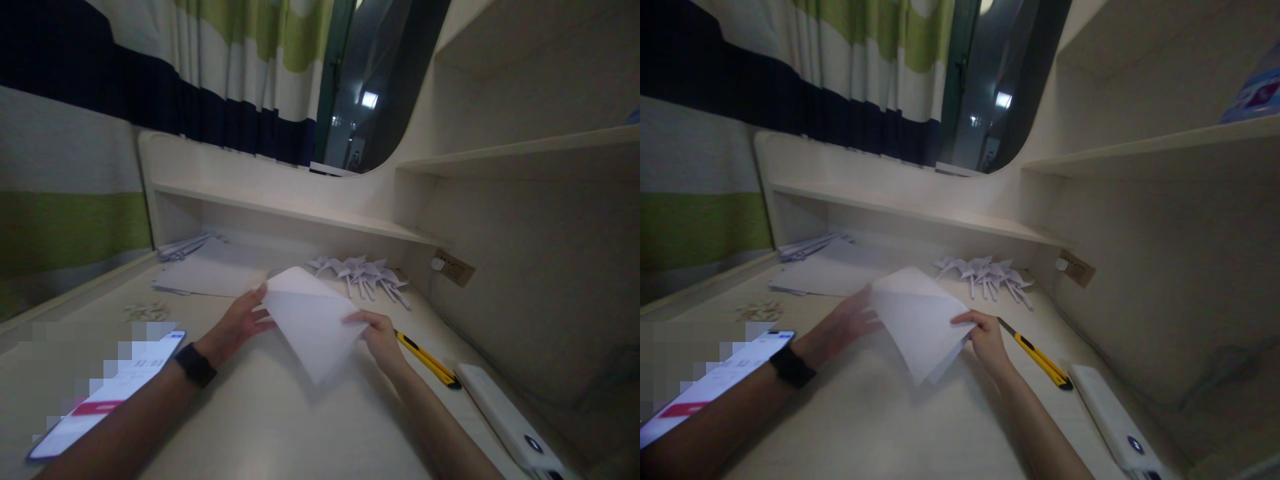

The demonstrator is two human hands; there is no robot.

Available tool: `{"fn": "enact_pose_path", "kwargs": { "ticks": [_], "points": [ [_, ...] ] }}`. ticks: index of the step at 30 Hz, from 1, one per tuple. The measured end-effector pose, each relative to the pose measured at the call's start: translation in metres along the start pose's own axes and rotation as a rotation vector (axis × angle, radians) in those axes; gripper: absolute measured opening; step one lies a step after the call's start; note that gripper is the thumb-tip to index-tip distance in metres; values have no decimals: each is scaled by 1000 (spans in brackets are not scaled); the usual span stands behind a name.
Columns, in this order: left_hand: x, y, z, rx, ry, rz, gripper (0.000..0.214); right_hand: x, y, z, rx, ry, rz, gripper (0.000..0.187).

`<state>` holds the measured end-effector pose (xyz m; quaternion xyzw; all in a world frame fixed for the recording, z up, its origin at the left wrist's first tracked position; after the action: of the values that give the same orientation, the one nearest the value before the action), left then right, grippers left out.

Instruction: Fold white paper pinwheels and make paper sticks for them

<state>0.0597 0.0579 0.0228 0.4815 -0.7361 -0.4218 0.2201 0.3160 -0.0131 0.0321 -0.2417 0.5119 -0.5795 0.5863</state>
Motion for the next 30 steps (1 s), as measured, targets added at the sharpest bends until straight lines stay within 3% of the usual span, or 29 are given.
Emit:
{"fn": "enact_pose_path", "kwargs": {
  "ticks": [3, 9, 11, 14, 15, 18, 21, 25, 30],
  "points": [
    [-2, -1, 10, -127, 96, -65, 57, 6, -5, -14, -38, -105, -33, 26],
    [-4, 2, 21, -116, 179, -82, 51, 10, 3, -22, -206, -173, -167, 16],
    [-3, 8, 23, -144, 222, -137, 48, 13, -3, -22, -210, -306, -144, 24],
    [1, 19, 26, -241, 319, -233, 43, 24, -22, -26, -237, -631, -74, 54],
    [3, 23, 25, -294, 336, -260, 42, 26, -29, -24, -275, -666, -50, 63],
    [6, 28, 9, -455, 310, -299, 39, 25, -35, -25, -337, -591, -73, 74],
    [6, 26, -14, -584, 258, -290, 35, 29, -26, -47, -305, -532, -195, 77],
    [3, 21, -38, -636, 169, -322, 31, 28, -12, -62, -300, -298, -268, 69],
    [3, 13, -30, -421, 179, -337, 40, 25, 3, -57, -342, -188, -268, 63]
  ]
}}
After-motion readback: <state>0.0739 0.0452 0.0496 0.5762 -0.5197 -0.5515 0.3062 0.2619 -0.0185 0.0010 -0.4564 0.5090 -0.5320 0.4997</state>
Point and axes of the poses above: each hand's wrist, its own x-axis away from the middle knuckle, its own z-axis out of the back of the hand, y = z × x, the point moved 7 cm from there along -x, towards the middle knuckle, and after that the axes turned 14 degrees about x, right-handed, at the moved point
